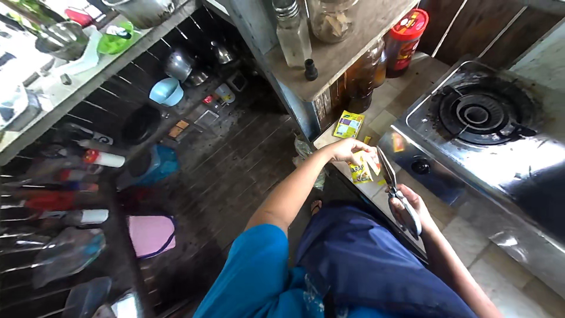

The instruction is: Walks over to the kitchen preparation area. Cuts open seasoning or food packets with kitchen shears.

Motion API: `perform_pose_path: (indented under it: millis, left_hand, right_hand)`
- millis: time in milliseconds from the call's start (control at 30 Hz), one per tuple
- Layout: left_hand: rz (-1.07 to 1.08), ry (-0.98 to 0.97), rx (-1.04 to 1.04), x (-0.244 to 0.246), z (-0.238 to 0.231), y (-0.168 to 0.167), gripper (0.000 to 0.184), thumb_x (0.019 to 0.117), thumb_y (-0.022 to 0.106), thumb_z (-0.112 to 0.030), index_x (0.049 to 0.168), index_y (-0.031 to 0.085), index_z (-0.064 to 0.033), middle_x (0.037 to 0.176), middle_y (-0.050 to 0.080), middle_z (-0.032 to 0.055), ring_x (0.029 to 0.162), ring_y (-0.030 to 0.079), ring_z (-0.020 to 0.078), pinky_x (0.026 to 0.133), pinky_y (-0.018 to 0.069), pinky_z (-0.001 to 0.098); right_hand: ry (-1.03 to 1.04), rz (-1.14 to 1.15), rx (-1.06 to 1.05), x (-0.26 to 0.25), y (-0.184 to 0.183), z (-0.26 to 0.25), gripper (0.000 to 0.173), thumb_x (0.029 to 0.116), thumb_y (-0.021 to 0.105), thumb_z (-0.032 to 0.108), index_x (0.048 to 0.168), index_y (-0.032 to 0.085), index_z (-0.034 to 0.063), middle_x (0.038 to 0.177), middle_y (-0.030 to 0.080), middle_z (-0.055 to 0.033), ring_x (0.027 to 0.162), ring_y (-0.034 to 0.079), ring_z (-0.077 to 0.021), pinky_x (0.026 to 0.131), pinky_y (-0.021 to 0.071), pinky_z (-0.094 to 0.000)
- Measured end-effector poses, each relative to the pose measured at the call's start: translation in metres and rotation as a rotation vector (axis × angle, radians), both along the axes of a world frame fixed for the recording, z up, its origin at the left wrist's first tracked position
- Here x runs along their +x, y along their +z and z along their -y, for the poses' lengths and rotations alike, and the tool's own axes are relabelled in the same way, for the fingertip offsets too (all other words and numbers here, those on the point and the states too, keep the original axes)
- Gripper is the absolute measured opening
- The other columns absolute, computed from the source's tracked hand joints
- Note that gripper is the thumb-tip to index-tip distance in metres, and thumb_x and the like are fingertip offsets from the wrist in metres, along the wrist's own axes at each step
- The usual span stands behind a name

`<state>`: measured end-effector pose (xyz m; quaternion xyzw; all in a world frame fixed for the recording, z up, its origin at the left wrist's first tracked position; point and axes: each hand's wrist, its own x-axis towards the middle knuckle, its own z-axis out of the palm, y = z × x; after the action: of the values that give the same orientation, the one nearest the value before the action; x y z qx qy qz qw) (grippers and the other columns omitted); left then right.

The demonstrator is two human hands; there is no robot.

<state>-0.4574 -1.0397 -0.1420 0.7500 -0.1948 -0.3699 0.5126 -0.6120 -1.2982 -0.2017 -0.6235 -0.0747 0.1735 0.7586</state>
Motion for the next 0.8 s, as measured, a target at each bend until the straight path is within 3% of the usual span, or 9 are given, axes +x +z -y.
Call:
perform_pose_path:
  millis: [67, 133, 200, 233, 333, 433, 567, 700, 800]
  left_hand:
    - [0.111, 0.025, 0.203, 0.014, 0.008, -0.020, 0.068, 0.0818, 0.074, 0.013, 0.145, 0.052, 0.0022, 0.135, 0.062, 0.0251, 0.123, 0.062, 0.0337, 0.106, 0.0485, 0.0472]
    - [0.227, 0.062, 0.470, 0.021, 0.020, -0.029, 0.091, 0.0849, 0.074, 0.007, 0.162, 0.028, -0.0092, 0.128, 0.063, 0.0314, 0.119, 0.063, 0.0463, 0.103, 0.0484, 0.0599]
    - [0.297, 0.090, 0.652, 0.022, 0.031, -0.032, 0.100, 0.0886, 0.072, 0.004, 0.166, 0.010, -0.0148, 0.125, 0.063, 0.0326, 0.113, 0.065, 0.0494, 0.098, 0.0509, 0.0629]
    - [0.326, 0.116, 0.669, 0.021, 0.035, -0.033, 0.101, 0.0892, 0.070, 0.004, 0.166, 0.008, -0.0150, 0.125, 0.063, 0.0314, 0.112, 0.065, 0.0485, 0.097, 0.0518, 0.0622]
    - [0.407, 0.202, 0.661, 0.012, 0.039, -0.025, 0.095, 0.0923, 0.067, 0.003, 0.166, 0.011, -0.0166, 0.128, 0.061, 0.0310, 0.109, 0.067, 0.0477, 0.091, 0.0551, 0.0611]
    - [0.445, 0.262, 0.644, 0.000, 0.031, -0.010, 0.098, 0.0915, 0.070, 0.002, 0.166, 0.010, -0.0189, 0.136, 0.054, 0.0328, 0.103, 0.067, 0.0493, 0.087, 0.0559, 0.0621]
    - [0.466, 0.163, 0.559, -0.022, 0.027, 0.013, 0.092, 0.0977, 0.065, -0.006, 0.167, 0.005, -0.0186, 0.116, 0.069, 0.0233, 0.105, 0.069, 0.0422, 0.095, 0.0527, 0.0585]
    - [0.460, 0.091, 0.377, -0.062, 0.032, 0.029, 0.087, 0.0981, 0.063, -0.006, 0.166, 0.009, -0.0135, 0.114, 0.071, 0.0156, 0.104, 0.070, 0.0310, 0.098, 0.0531, 0.0493]
    - [0.508, 0.178, 0.172, -0.086, 0.029, 0.034, 0.080, 0.0945, 0.063, 0.000, 0.162, 0.020, -0.0014, 0.111, 0.074, 0.0156, 0.100, 0.073, 0.0261, 0.096, 0.0553, 0.0427]
  right_hand:
    - [-0.060, -0.039, -0.039, -0.003, -0.006, 0.007, 0.050, 0.0887, 0.073, 0.049, 0.117, 0.061, 0.0102, 0.066, 0.058, 0.0134, 0.048, 0.053, 0.0008, 0.044, 0.0470, -0.0166]
    - [-0.109, -0.074, -0.064, -0.007, -0.009, 0.011, 0.046, 0.0891, 0.073, 0.045, 0.116, 0.060, 0.0093, 0.065, 0.058, 0.0132, 0.047, 0.053, 0.0009, 0.044, 0.0471, -0.0162]
    - [-0.145, -0.107, -0.084, -0.009, -0.007, 0.013, 0.041, 0.0895, 0.071, 0.039, 0.115, 0.061, 0.0083, 0.064, 0.058, 0.0125, 0.047, 0.053, 0.0009, 0.044, 0.0469, -0.0159]
    - [-0.163, -0.121, -0.104, -0.010, -0.004, 0.014, 0.037, 0.0896, 0.071, 0.033, 0.115, 0.061, 0.0077, 0.065, 0.058, 0.0121, 0.047, 0.052, 0.0011, 0.044, 0.0468, -0.0156]
    - [-0.216, -0.108, -0.209, -0.009, 0.004, 0.015, 0.028, 0.0910, 0.070, 0.014, 0.116, 0.062, 0.0030, 0.070, 0.062, 0.0091, 0.049, 0.053, 0.0016, 0.046, 0.0466, -0.0156]
    - [-0.264, -0.073, -0.337, -0.005, 0.008, 0.009, 0.040, 0.0874, 0.072, 0.009, 0.125, 0.062, 0.0000, 0.076, 0.066, 0.0046, 0.054, 0.056, 0.0010, 0.049, 0.0488, -0.0174]
    - [-0.325, -0.022, -0.323, 0.006, 0.024, -0.011, 0.055, 0.0882, 0.072, 0.004, 0.139, 0.051, -0.0041, 0.086, 0.073, -0.0004, 0.062, 0.062, 0.0005, 0.057, 0.0525, -0.0179]
    - [-0.339, 0.079, -0.329, 0.021, 0.043, -0.030, 0.059, 0.0878, 0.071, -0.002, 0.141, 0.045, -0.0052, 0.114, 0.075, -0.0105, 0.088, 0.072, -0.0084, 0.078, 0.0599, -0.0252]
    - [-0.338, 0.152, -0.359, 0.028, 0.050, -0.043, 0.057, 0.0825, 0.070, -0.007, 0.136, 0.050, -0.0055, 0.104, 0.076, -0.0108, 0.085, 0.075, -0.0122, 0.077, 0.0629, -0.0299]
